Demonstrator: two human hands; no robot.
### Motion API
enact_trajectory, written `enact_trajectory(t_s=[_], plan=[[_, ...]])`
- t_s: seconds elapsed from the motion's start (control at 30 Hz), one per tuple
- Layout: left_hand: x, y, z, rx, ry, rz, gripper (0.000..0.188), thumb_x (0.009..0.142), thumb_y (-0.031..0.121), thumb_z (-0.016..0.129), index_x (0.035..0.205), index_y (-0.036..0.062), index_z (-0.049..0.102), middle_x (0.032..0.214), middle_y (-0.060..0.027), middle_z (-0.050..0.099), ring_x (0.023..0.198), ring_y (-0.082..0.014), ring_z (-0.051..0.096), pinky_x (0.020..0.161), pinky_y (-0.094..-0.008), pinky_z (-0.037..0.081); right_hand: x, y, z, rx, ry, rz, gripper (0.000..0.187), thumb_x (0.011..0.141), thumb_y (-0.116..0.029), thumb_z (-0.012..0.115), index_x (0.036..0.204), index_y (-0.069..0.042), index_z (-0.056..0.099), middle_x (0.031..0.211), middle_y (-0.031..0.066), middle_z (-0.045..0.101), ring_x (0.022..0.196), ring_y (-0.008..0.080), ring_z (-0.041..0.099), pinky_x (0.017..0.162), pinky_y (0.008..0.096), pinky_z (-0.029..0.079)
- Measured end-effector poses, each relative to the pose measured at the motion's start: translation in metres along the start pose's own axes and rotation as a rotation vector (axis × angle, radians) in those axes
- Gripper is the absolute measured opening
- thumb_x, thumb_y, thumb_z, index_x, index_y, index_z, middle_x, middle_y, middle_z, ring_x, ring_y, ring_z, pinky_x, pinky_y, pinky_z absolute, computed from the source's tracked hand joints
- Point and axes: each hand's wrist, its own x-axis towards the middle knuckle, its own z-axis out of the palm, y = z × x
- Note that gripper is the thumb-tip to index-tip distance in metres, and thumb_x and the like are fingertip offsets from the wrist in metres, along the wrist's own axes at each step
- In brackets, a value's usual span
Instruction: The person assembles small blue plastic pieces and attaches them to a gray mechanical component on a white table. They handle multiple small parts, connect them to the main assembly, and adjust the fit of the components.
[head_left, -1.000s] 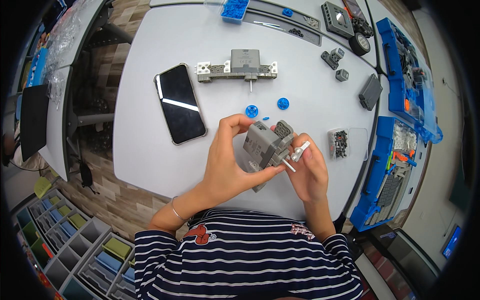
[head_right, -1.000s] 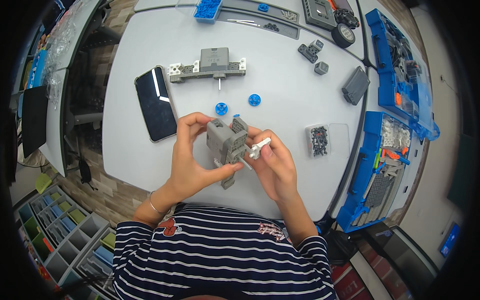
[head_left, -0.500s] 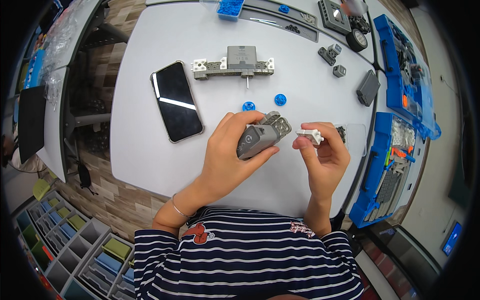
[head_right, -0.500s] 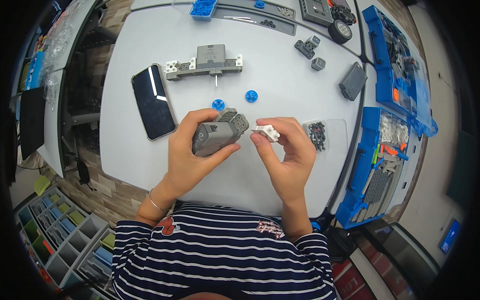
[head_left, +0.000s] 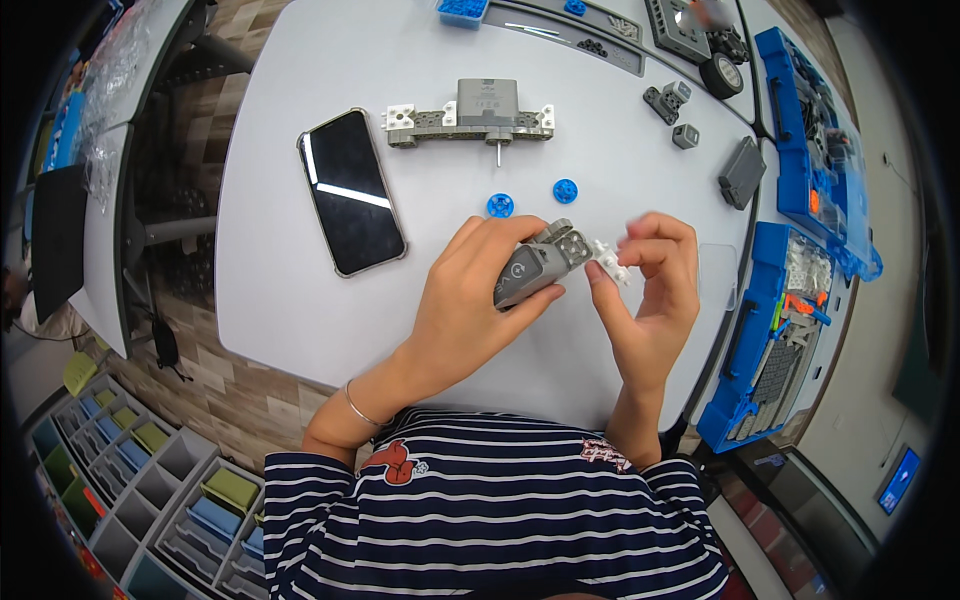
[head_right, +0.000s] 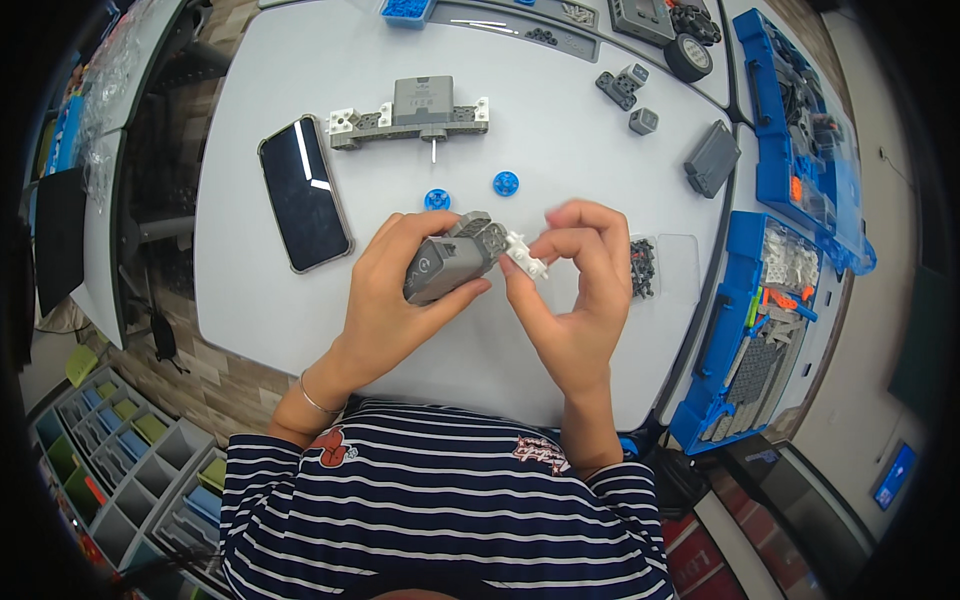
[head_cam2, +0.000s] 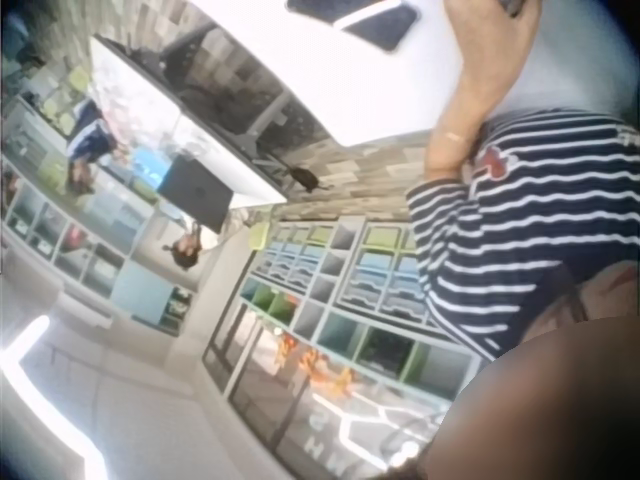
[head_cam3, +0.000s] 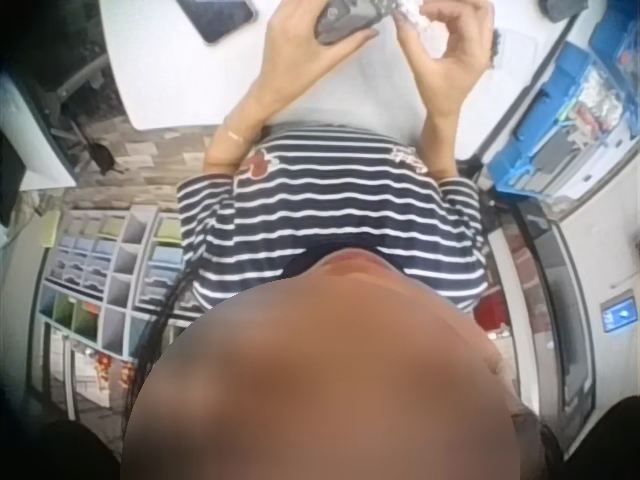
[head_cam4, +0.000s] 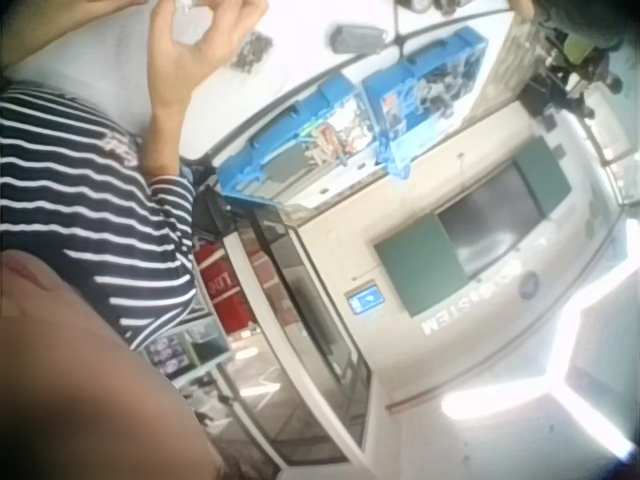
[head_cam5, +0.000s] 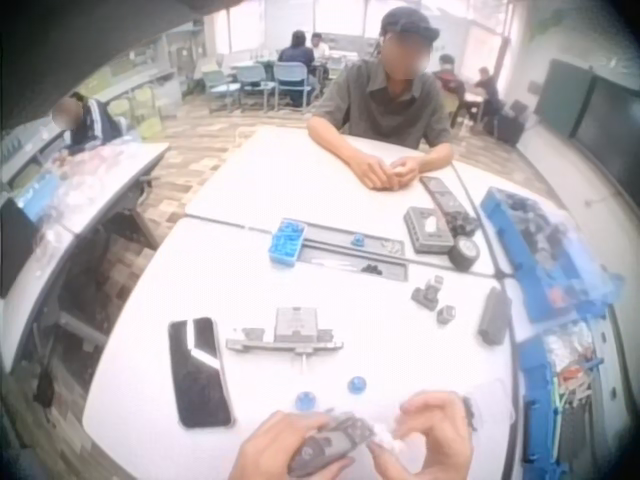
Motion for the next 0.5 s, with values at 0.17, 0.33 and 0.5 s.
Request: enact_trajectory(t_s=[0.17,0.33,0.5], plan=[[-0.0001,-0.0020,0.0016,0.039,-0.004,0.018,0.057,0.075,0.011,0.094,0.124,0.0032,0.066,0.106,-0.0116,0.071,0.093,-0.0277,0.066,0.079,-0.0384,0.054,-0.0026,-0.0038,-0.0011,0.200,0.010,0.145,0.020,0.083,0.004,0.083,0.097,-0.001,0.070,0.093,0.0080,0.070,0.078,0.0143,0.065,0.072,0.0259,0.052],[-0.0005,-0.0024,0.0027,0.040,-0.005,0.023,0.056,0.075,0.011,0.093,0.123,0.0036,0.066,0.105,-0.0118,0.071,0.093,-0.0284,0.066,0.079,-0.0393,0.054,-0.0017,0.0018,-0.0018,0.066,-0.041,0.087,0.019,0.082,0.004,0.083,0.096,0.001,0.070,0.088,0.0070,0.069,0.071,0.0126,0.061,0.068,0.0253,0.049],[-0.0003,-0.0031,0.0043,0.048,0.006,0.029,0.055,0.076,0.010,0.093,0.123,0.0038,0.065,0.106,-0.0122,0.071,0.093,-0.0297,0.066,0.079,-0.0399,0.054,-0.0029,0.0030,0.0041,-0.059,-0.041,0.004,0.020,0.083,0.002,0.084,0.100,0.000,0.074,0.089,0.0073,0.068,0.069,0.0132,0.060,0.065,0.0258,0.048]])
